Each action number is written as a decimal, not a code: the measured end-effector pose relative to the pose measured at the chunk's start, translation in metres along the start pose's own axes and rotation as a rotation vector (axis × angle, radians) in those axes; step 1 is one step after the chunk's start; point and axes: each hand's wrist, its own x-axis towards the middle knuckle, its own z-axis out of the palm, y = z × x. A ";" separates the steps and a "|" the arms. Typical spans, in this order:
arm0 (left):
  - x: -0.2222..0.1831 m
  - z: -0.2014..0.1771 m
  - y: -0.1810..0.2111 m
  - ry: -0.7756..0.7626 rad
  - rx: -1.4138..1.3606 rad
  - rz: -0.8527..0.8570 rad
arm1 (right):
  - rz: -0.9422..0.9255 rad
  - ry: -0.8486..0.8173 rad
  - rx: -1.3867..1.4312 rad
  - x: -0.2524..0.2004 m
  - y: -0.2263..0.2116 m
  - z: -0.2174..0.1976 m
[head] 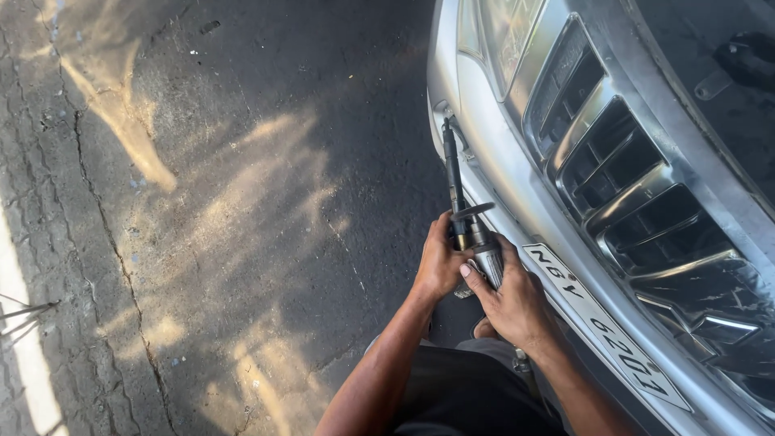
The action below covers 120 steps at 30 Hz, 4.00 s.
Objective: Cleaning a fuel injector using a pneumatic rotary tool with a wire brush attachment
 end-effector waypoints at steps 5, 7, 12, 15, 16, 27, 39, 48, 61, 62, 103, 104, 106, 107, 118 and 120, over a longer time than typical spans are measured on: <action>0.004 -0.012 0.010 -0.036 -0.008 0.021 | -0.009 -0.014 0.033 0.008 -0.001 -0.012; 0.005 -0.015 0.007 -0.056 -0.009 0.018 | -0.028 -0.023 0.046 0.009 -0.002 -0.014; 0.006 -0.020 0.007 -0.103 -0.075 0.052 | -0.043 -0.020 0.050 0.016 0.003 -0.007; 0.008 -0.021 0.009 -0.074 -0.138 0.052 | -0.044 -0.019 0.002 0.011 -0.007 -0.007; 0.009 -0.021 0.010 -0.075 -0.138 0.056 | -0.045 -0.015 0.001 0.010 -0.011 -0.008; 0.003 -0.033 0.025 -0.057 -0.262 0.049 | 0.038 -0.033 0.003 -0.006 -0.032 -0.006; 0.006 -0.031 0.009 -0.068 -0.180 0.179 | 0.038 -0.022 -0.035 -0.007 -0.035 -0.008; 0.005 -0.029 0.013 -0.028 -0.274 0.082 | 0.025 -0.005 -0.029 -0.006 -0.020 -0.001; -0.005 -0.031 0.019 -0.013 -0.370 0.026 | 0.001 0.025 -0.047 -0.012 -0.016 -0.003; -0.006 -0.030 0.019 -0.009 -0.392 0.017 | 0.006 0.031 -0.051 -0.013 -0.016 -0.004; -0.017 -0.017 -0.011 -0.135 -0.376 0.114 | 0.038 -0.022 -0.039 -0.006 -0.017 -0.009; -0.020 -0.018 -0.005 -0.136 -0.405 0.094 | 0.028 -0.009 -0.048 -0.004 -0.017 -0.008; -0.024 -0.018 -0.001 -0.137 -0.433 0.073 | 0.019 0.003 -0.054 -0.004 -0.019 -0.010; -0.025 -0.017 -0.004 -0.137 -0.482 0.058 | 0.014 0.003 -0.040 -0.007 -0.022 -0.012; -0.020 -0.012 -0.018 -0.166 -0.583 0.025 | 0.005 -0.019 -0.018 -0.017 -0.025 -0.014; -0.021 -0.012 -0.023 -0.168 -0.578 0.018 | 0.041 -0.014 -0.003 -0.024 -0.035 -0.015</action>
